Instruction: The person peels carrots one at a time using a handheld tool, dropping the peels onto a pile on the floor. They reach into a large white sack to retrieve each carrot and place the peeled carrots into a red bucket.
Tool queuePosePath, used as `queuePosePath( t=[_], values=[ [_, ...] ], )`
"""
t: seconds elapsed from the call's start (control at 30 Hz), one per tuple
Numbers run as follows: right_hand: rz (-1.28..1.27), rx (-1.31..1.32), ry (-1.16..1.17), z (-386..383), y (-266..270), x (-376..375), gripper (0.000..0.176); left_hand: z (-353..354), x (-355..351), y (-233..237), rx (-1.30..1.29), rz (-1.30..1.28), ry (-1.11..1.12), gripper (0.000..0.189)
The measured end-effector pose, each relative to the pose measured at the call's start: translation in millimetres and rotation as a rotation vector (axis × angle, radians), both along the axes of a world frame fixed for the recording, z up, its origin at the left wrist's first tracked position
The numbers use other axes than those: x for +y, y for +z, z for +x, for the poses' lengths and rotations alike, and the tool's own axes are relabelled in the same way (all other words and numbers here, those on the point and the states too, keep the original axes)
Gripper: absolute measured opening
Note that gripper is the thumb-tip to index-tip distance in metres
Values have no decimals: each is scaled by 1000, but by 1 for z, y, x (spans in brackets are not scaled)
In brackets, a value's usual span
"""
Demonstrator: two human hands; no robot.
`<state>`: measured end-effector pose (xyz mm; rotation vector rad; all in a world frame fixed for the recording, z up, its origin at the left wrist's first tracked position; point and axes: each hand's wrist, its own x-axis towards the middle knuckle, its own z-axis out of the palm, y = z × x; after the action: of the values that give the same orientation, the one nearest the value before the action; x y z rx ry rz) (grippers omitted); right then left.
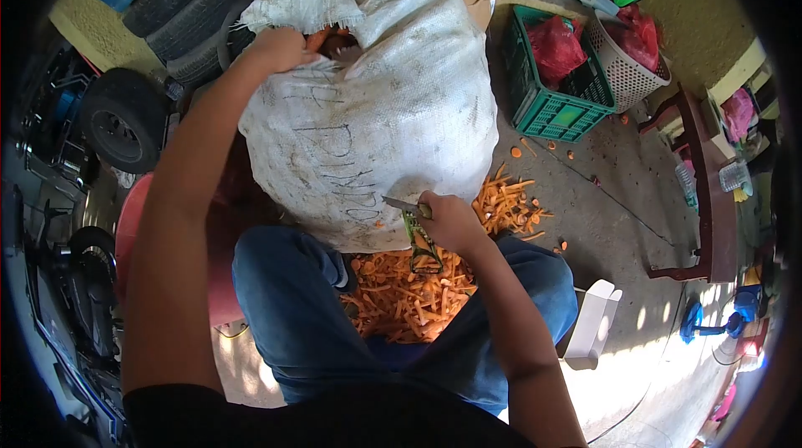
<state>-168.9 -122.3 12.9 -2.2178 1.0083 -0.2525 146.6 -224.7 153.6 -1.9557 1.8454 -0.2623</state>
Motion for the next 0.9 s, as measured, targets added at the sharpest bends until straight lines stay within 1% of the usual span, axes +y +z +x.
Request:
queuePosePath(
  t=[0.03,0.07,0.13,0.17,0.2,0.27,0.3,0.37,0.5,0.57,0.6,0.67,0.7,0.73,0.8,0.83,0.87,0.9],
  values=[
    [1,15,-11,-1,2,1,21,14,5,0,124,-189,-115,37],
    [1,29,-22,-1,4,3,20,22,11,4,117,-191,-111,37],
    [-6,41,-18,-2,3,5,21,11,48,28,312,-53,-103,34],
    [-14,61,-22,-3,3,7,21,19,63,21,371,-85,-198,28],
    [-21,56,-19,-3,5,8,21,20,79,16,365,-92,-197,28],
    [-5,64,-44,-6,8,12,22,15,105,5,500,-402,-382,25],
    [-10,65,-48,-8,8,12,22,11,111,2,501,-407,-388,25],
    [-21,57,-69,-12,4,11,22,2,118,-3,433,-520,-437,25],
    [-50,43,-68,-20,0,6,21,-4,120,-2,414,-531,-509,27],
    [-6,41,-82,-20,2,5,20,-9,120,8,225,-362,-349,26],
    [-12,50,-74,-20,5,7,20,-17,117,12,231,-369,-340,26],
    [95,-42,-33,-16,17,12,22,-35,104,21,537,-499,7,31],
    [180,-106,-17,-16,22,12,22,-33,91,17,592,-583,-52,39],
    [177,-94,-12,-17,26,12,22,-29,72,6,652,-665,-109,47],
    [186,-188,-14,-22,40,9,18,-24,35,-21,445,-704,-93,48],
    [208,-118,-6,-26,61,7,17,-36,26,-14,575,-511,18,49],
    [199,-108,-12,-31,70,2,17,-51,15,-6,696,-311,119,51],
    [166,-146,-36,-37,77,-5,16,-66,7,-4,825,-253,57,49]
  ],
)
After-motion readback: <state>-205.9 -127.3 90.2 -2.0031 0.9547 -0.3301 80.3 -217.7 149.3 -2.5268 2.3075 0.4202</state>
